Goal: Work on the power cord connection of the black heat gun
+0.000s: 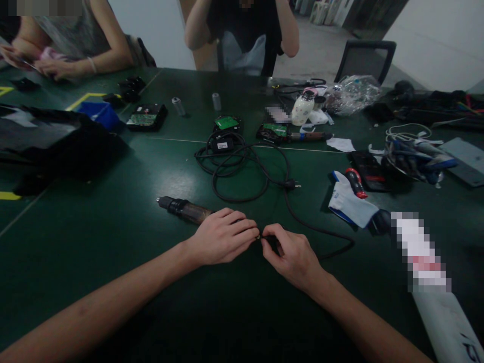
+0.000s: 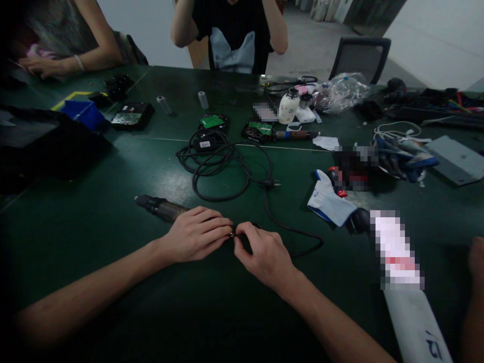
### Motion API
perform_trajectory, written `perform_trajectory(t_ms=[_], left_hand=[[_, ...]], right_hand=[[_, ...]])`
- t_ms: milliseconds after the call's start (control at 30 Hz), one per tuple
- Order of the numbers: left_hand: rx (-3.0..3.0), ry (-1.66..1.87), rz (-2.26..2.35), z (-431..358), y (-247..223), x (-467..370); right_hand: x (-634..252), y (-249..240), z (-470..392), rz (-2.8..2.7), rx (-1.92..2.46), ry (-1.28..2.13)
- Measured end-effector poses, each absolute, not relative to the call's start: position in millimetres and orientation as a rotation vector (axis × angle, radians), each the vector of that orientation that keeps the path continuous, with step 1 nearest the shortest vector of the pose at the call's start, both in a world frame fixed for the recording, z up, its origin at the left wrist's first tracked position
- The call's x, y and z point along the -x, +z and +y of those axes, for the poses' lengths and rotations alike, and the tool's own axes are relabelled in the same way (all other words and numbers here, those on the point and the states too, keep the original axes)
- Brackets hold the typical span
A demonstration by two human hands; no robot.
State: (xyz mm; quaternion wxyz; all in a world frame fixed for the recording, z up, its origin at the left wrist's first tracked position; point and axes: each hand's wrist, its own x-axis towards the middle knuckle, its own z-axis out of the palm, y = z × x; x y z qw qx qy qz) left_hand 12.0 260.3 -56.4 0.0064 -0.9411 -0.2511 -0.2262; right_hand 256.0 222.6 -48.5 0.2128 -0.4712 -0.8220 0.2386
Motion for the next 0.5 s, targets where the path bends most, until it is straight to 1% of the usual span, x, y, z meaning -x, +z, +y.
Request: perform_trajectory(t_ms=[500], left_hand=[[2.969, -0.698, -0.821, 259.7, -53.5, -13.2]], right_hand=[[-256.0, -49.0, 222.1, -2.270, 1.323, 0.703]])
